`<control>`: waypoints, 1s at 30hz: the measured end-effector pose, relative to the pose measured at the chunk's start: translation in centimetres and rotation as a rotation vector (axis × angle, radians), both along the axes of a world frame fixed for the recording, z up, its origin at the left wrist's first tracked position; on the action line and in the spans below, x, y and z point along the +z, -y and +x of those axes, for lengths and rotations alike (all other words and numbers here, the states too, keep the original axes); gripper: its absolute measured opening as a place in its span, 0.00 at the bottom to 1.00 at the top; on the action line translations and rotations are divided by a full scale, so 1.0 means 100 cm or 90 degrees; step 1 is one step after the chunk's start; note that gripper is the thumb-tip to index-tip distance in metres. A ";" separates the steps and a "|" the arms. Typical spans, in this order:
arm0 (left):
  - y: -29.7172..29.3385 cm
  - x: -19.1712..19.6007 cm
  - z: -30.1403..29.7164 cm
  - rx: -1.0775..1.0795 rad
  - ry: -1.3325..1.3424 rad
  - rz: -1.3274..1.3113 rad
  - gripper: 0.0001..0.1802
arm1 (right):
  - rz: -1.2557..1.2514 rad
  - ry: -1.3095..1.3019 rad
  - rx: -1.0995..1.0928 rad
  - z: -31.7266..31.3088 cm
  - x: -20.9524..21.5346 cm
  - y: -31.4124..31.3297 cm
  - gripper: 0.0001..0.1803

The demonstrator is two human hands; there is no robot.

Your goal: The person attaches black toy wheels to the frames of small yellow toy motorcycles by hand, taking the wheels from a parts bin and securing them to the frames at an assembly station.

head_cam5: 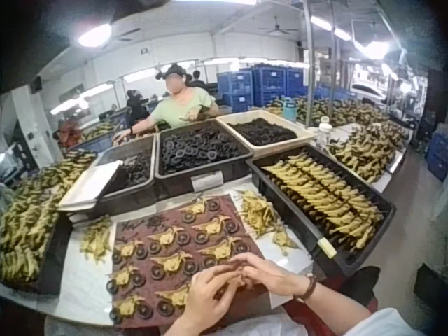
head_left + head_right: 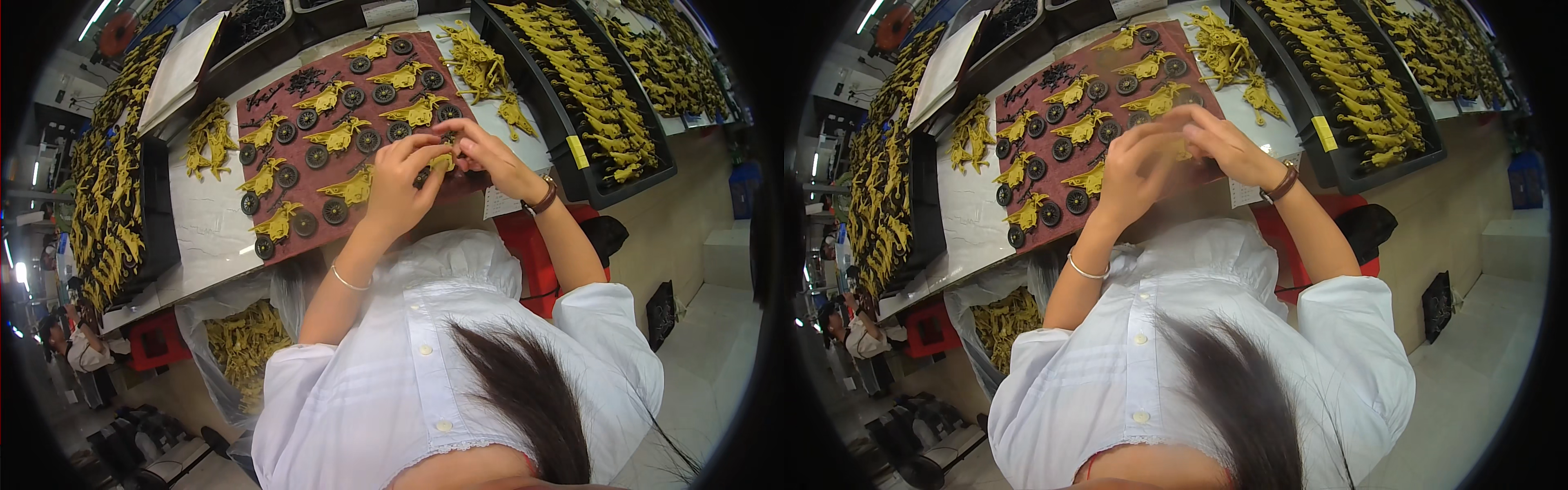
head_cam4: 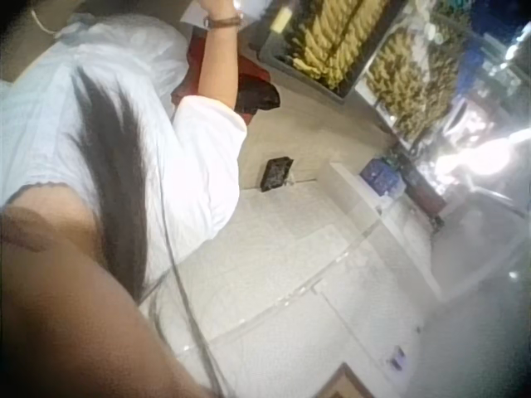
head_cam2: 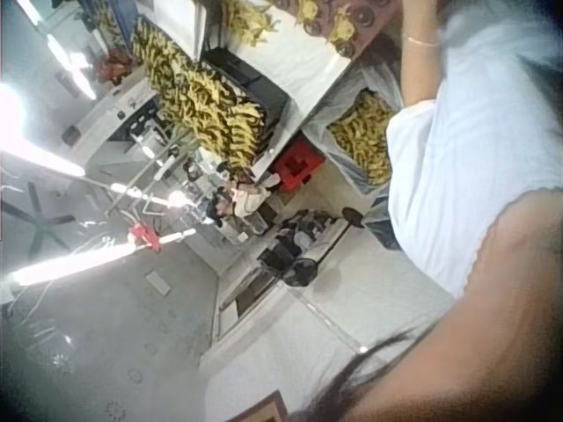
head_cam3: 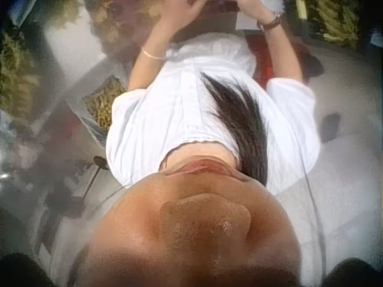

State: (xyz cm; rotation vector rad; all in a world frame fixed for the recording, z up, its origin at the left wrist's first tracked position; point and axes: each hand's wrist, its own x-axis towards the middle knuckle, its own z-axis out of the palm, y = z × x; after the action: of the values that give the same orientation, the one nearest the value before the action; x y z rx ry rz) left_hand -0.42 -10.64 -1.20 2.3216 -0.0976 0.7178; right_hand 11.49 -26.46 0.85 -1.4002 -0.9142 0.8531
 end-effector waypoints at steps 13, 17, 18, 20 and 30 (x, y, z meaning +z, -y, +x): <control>-0.008 0.013 0.026 0.025 0.036 -0.263 0.12 | 0.061 0.196 -0.131 0.014 -0.012 -0.021 0.16; -0.016 0.019 0.031 0.043 -0.032 -0.117 0.15 | 0.107 0.537 -0.151 0.025 -0.004 -0.031 0.07; -0.018 0.020 0.034 0.049 -0.073 -0.086 0.17 | 0.123 0.630 -0.108 0.033 -0.007 -0.035 0.07; -0.022 0.017 0.041 0.054 -0.113 -0.054 0.19 | 0.081 0.668 -0.076 0.044 -0.005 -0.039 0.07; -0.039 0.002 0.038 0.074 -0.165 0.310 0.32 | 0.013 0.750 0.017 0.069 -0.028 -0.056 0.05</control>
State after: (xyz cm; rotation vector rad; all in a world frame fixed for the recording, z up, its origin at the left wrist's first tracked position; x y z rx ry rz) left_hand 3.36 -6.77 -0.97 2.8864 -0.0202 0.4785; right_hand 18.41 -20.81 -1.92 -1.8634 -1.7906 -0.0692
